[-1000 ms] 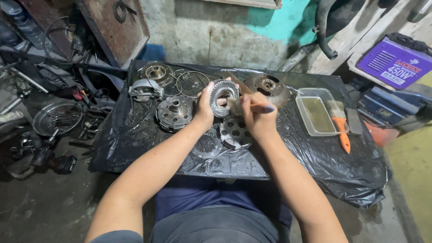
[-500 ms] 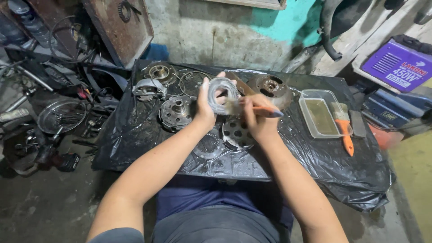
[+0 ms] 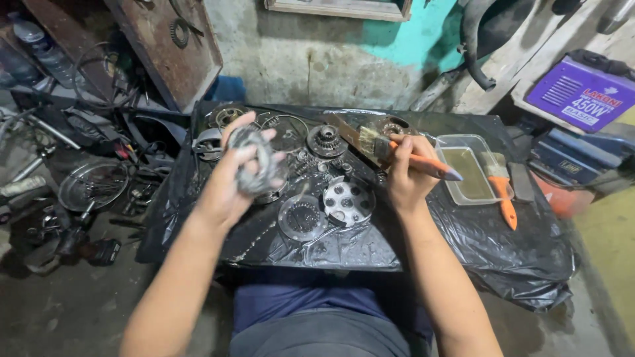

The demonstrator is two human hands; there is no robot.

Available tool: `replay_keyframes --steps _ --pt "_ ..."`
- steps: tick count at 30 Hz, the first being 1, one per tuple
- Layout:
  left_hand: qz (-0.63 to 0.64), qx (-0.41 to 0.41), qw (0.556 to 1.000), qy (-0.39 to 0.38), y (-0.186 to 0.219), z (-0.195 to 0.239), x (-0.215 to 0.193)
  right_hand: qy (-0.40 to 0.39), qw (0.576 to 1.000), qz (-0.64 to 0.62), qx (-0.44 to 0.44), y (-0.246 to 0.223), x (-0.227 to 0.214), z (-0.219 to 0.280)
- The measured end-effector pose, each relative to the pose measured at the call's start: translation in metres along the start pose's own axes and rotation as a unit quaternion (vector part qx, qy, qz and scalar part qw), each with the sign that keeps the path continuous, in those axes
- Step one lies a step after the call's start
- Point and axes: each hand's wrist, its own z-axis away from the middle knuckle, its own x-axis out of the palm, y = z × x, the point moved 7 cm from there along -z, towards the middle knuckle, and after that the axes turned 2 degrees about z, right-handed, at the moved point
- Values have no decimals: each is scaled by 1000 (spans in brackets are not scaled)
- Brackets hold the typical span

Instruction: Cleaning motorcycle engine parts using brushes and solvent

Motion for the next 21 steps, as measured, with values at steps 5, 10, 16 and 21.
replay_keyframes --steps 5,10,16,21 --pt "-442 40 896 -26 59 69 -22 -2 1000 3 -8 -4 -1 -1" --pt "-731 3 682 24 53 87 -56 7 999 -17 -39 -1 0 0" --pt "-771 -40 633 48 28 87 -62 24 999 -12 -34 -1 -5 0" --pt "-730 84 674 72 30 82 -65 14 999 -13 -36 1 -6 -1"
